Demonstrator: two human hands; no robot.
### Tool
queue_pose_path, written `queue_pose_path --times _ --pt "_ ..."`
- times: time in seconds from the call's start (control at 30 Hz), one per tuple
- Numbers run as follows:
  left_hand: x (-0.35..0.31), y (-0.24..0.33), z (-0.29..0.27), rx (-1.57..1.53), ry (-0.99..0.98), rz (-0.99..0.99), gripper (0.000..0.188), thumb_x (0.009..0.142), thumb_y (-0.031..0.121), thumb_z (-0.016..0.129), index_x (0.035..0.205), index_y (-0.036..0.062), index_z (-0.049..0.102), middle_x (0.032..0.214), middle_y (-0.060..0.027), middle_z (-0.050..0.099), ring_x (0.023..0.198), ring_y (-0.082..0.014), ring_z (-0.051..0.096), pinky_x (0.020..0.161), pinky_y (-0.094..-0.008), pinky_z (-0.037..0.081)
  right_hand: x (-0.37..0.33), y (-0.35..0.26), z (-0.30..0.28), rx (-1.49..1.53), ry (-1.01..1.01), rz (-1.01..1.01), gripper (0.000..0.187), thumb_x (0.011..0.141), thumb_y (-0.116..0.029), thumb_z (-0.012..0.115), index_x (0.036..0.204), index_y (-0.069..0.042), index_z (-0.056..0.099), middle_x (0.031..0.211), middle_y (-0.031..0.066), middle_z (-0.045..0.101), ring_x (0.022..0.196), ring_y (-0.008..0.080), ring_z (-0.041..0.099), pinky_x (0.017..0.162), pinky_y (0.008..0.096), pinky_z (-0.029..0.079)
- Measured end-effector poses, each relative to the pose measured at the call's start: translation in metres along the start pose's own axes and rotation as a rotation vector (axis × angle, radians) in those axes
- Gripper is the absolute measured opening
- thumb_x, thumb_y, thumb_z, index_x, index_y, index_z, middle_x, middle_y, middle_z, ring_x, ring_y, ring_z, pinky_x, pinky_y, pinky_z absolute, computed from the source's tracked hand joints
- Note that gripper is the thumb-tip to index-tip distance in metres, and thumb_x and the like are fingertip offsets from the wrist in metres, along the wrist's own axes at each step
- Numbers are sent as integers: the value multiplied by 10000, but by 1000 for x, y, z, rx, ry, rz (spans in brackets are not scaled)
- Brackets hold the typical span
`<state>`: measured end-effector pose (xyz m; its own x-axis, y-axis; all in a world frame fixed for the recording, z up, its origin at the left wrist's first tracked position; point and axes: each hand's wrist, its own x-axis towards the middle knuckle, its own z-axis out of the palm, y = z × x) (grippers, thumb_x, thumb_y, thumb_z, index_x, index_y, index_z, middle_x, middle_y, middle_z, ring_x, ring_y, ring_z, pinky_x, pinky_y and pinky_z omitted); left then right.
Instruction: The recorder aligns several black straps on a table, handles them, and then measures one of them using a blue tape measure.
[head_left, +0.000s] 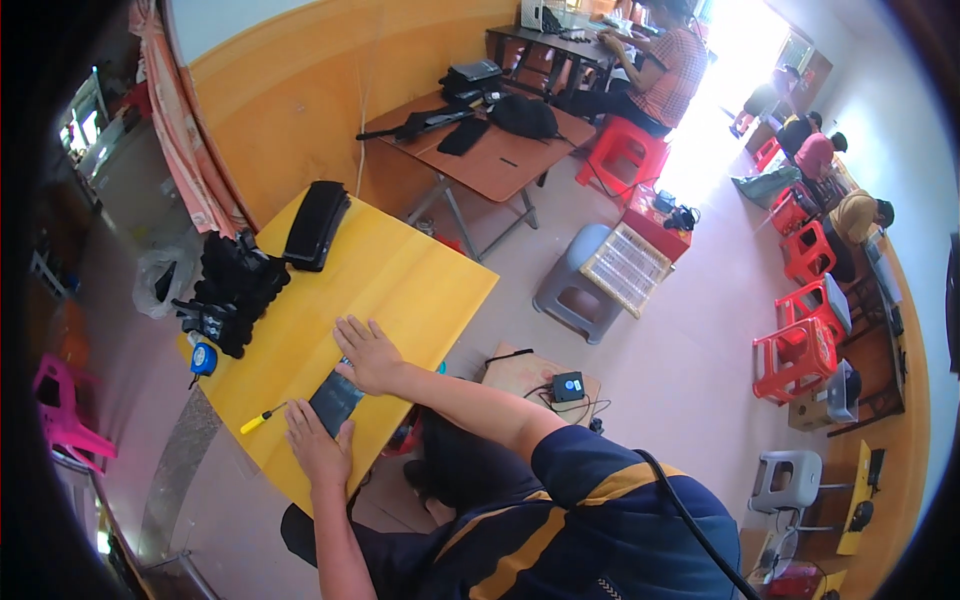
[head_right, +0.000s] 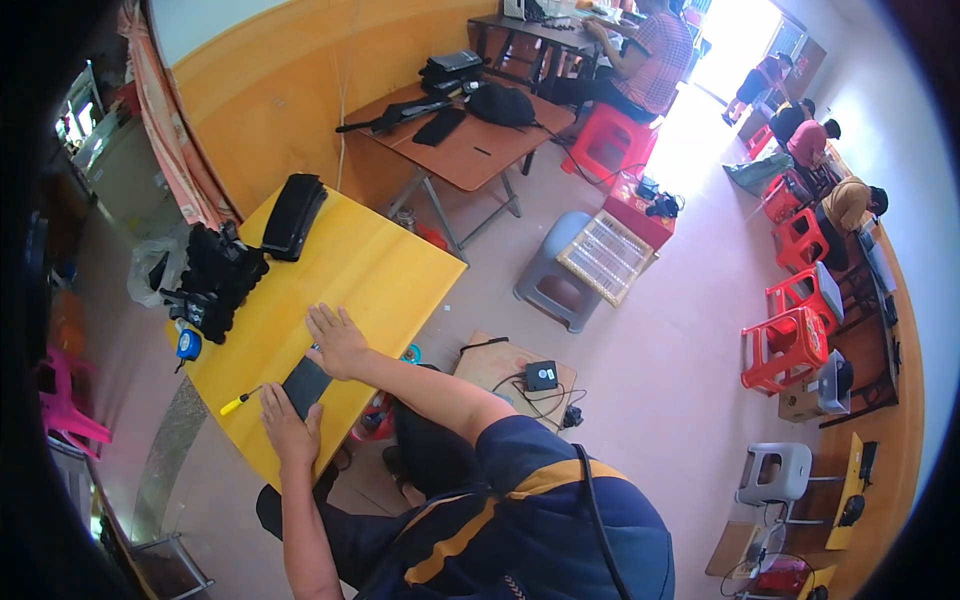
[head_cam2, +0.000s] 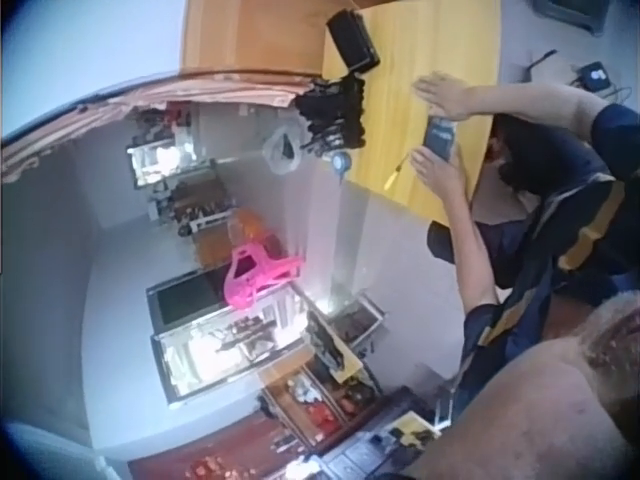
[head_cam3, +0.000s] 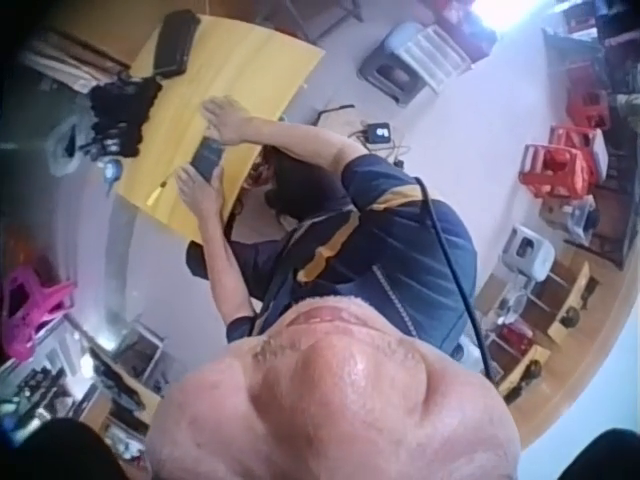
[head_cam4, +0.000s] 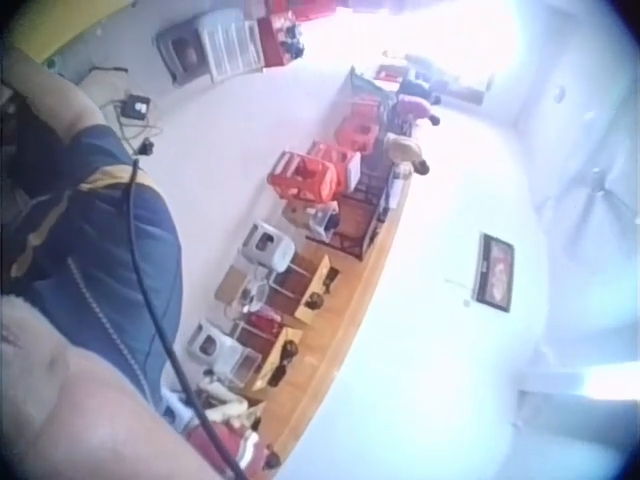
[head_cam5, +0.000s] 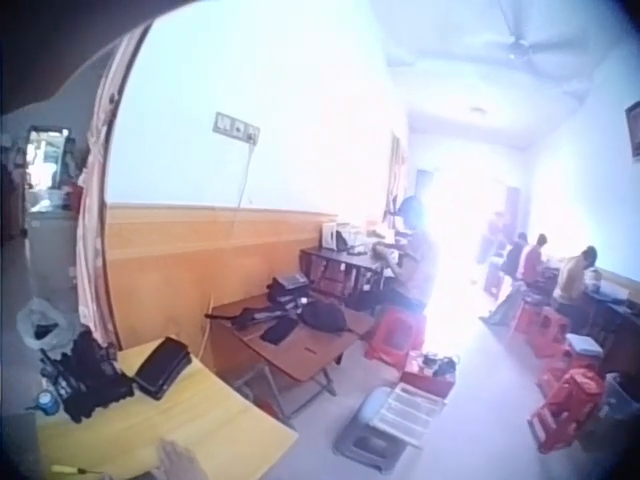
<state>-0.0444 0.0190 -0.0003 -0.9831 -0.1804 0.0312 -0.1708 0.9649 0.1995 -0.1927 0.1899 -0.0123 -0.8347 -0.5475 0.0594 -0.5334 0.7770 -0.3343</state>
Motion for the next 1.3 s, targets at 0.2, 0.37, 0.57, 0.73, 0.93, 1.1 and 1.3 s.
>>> queue_pose_path --times 0.2,0.37,0.57,0.73,0.93,1.1,1.3 --pt "-18 -17 -1 -136 13 -51 984 888 514 693 1591 -25 265 1663 -258 236 1555 -409 195 1253 -550 146 19 8 31 29 104 -32 842 981 -564 513 1567 13 337 1652 204 306 1546 357 242 1242 544 196" --pt "-34 -11 -3 -144 117 -42 988 893 562 661 1597 -2 258 1651 -265 253 1553 -415 200 1230 -596 178 11 20 16 -43 86 -33 808 1013 -543 489 1584 -2 306 1667 196 277 1555 349 231 1231 582 184" --pt "-63 -14 2 -146 141 -28 984 927 612 595 1613 9 228 1690 -206 191 1571 -402 136 1243 -587 145 0 -46 12 -120 156 -207 728 1031 -452 478 1578 -1 312 1665 237 240 1555 397 205 1222 607 203" --pt "-61 -13 -11 -129 17 21 943 945 628 563 1595 1 294 1686 -193 219 1564 -399 168 1245 -573 152 -7 -76 37 -35 75 -304 756 1014 -495 506 1569 -9 340 1651 234 282 1537 399 254 1225 575 224" --pt "-57 -22 -15 -124 47 61 896 932 582 617 1546 -22 369 1627 -230 326 1527 -422 249 1237 -564 190 -2 -24 22 -169 55 -118 767 1028 -550 455 1588 -41 324 1672 198 257 1560 372 201 1235 564 206" --pt "13 -84 -37 -368 336 -39 773 902 413 709 1446 -73 454 1529 -297 432 1447 -463 369 1213 -534 278 -7 18 4 -170 90 -44 667 1063 -457 423 1585 -54 323 1670 186 265 1549 379 227 1223 570 232" --pt "135 -183 -59 -142 324 -178 803 838 317 776 1458 -71 445 1524 -303 437 1438 -445 397 1211 -478 321 -10 17 7 -105 207 0 569 1063 -363 467 1522 -31 410 1603 229 366 1493 411 323 1191 571 286"
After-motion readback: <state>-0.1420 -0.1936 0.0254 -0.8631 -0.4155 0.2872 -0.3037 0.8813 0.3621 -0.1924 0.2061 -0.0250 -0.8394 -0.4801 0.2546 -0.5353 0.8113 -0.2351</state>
